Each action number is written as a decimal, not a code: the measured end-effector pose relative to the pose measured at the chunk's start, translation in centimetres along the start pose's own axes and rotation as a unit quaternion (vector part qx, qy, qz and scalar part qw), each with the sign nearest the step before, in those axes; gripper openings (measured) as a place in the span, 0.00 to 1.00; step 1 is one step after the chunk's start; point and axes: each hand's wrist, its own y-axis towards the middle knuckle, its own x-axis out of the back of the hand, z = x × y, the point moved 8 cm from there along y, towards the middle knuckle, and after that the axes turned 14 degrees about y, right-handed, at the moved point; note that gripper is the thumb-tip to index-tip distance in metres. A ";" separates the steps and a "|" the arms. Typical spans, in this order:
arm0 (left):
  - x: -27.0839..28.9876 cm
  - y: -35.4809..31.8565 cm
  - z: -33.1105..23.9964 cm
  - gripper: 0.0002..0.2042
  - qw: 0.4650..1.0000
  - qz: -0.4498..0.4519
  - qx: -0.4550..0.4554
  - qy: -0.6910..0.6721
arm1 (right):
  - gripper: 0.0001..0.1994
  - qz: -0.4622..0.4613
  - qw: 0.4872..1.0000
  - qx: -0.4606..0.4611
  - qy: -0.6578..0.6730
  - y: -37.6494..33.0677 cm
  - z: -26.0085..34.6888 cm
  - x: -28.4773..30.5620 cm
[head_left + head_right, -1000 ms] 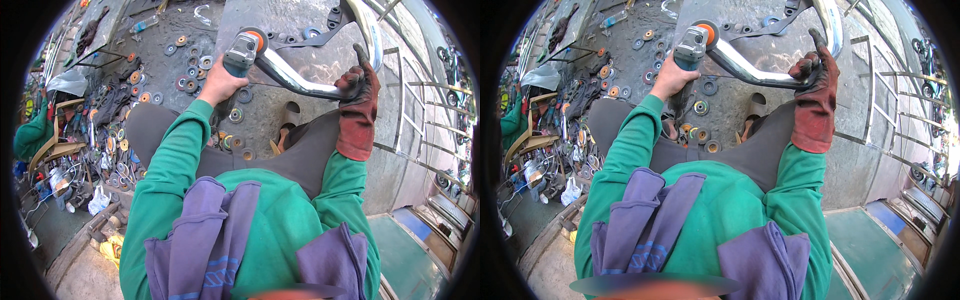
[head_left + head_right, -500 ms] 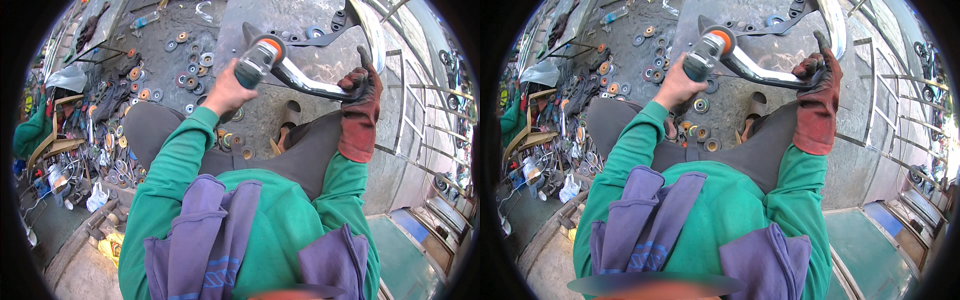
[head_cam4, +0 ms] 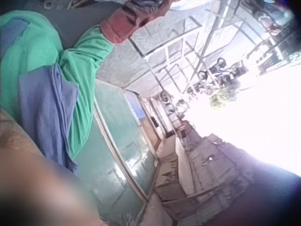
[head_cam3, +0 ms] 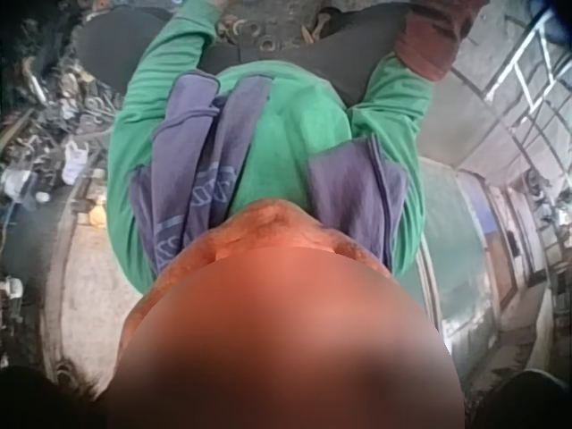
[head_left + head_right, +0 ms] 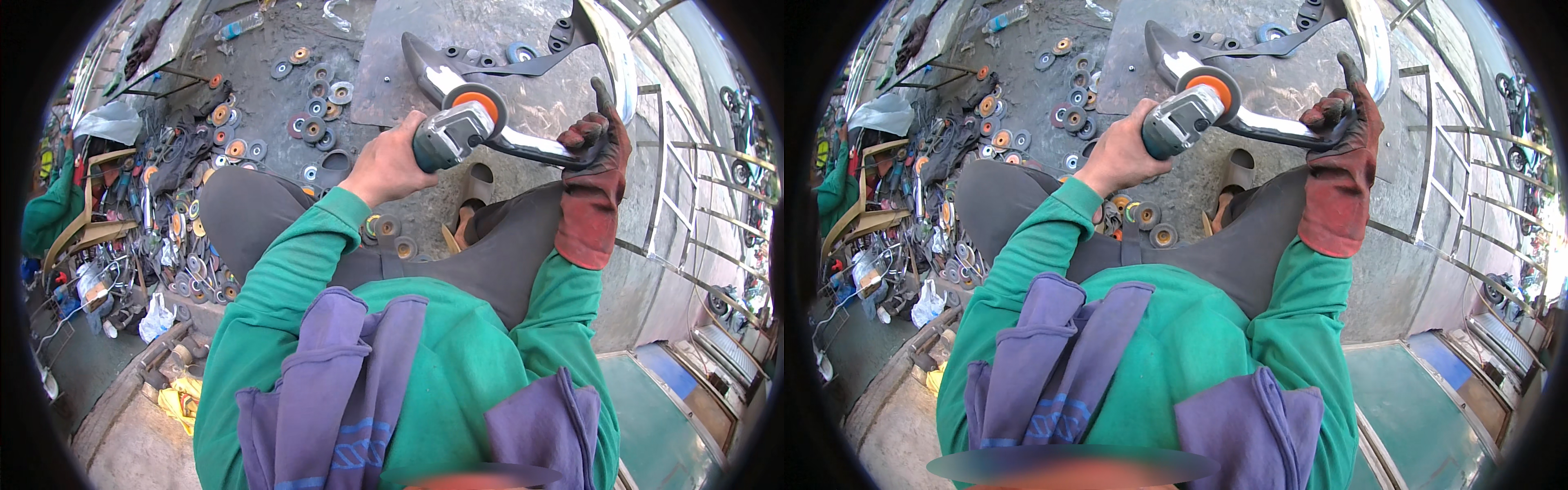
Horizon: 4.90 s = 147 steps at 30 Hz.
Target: The person uses an angle grinder with a polishing disc to polish a curved metal part. They hold the part with a gloved hand and move the grinder along its surface, repeatedly adjusting the angle to cover different areas.
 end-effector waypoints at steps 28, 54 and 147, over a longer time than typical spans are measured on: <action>2.8 4.2 4.5 0.36 0.988 -0.112 0.050 -0.094 | 0.24 0.015 0.998 -0.027 0.049 1.1 -0.3 1.0; 2.3 2.8 2.8 0.33 0.991 -0.081 0.012 -0.109 | 0.27 -0.046 0.997 -0.002 0.059 0.1 -0.5 0.3; 0.7 1.7 1.6 0.35 0.999 -0.017 0.009 -0.038 | 0.23 -0.026 0.997 -0.021 0.071 1.5 -0.2 1.5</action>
